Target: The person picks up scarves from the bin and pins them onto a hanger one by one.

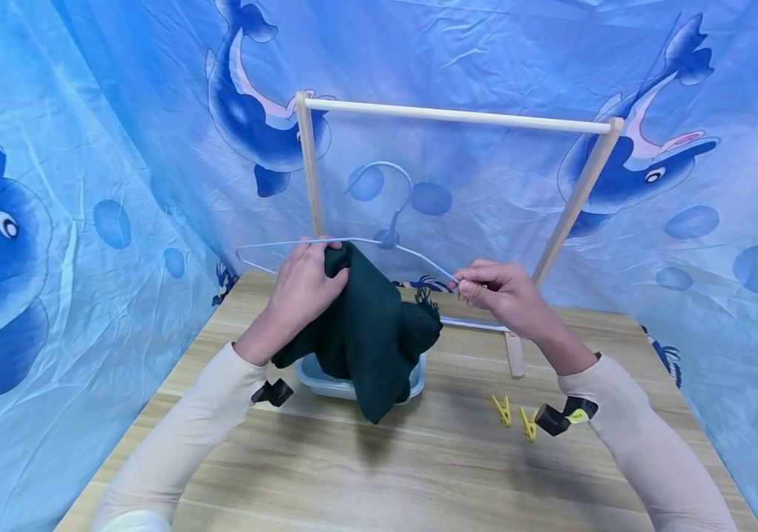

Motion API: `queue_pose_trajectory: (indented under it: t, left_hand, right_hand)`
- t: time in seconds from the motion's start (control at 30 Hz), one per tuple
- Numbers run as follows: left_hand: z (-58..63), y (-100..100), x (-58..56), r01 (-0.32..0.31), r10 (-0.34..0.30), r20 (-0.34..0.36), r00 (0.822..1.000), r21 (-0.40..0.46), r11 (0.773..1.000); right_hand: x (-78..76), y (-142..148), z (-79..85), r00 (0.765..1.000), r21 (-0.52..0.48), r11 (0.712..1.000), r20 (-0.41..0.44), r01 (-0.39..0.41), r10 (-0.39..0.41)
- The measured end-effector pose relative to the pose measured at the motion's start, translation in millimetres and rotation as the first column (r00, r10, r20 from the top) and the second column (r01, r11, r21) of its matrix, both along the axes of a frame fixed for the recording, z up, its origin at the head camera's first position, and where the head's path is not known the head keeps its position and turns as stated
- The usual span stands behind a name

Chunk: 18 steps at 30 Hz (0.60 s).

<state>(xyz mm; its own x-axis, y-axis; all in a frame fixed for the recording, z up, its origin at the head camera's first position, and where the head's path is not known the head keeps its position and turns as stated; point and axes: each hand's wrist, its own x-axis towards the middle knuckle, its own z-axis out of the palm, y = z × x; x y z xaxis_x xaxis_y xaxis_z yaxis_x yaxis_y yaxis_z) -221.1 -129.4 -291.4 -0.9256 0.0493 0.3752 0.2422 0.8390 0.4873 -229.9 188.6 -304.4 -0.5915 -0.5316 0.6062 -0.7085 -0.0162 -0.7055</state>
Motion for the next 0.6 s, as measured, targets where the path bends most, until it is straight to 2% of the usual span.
queue_pose_trajectory:
  t: [0.3, 0.6]
  left_hand:
    - [7.3, 8, 7.8, -0.063, 0.058, -0.062, 0.996, -0.08, 0.995]
    - [9.7, 11, 10.8, -0.081, 0.065, -0.098, 0.993, -0.17, 0.982]
  right_hand:
    - [-0.5, 1, 11.4, 0.999, -0.008, 1.0, -0.029, 0.014, -0.014]
    - [-0.1, 2, 22.5, 0.998, -0.02, 0.998, -0.034, 0.058, -0.059]
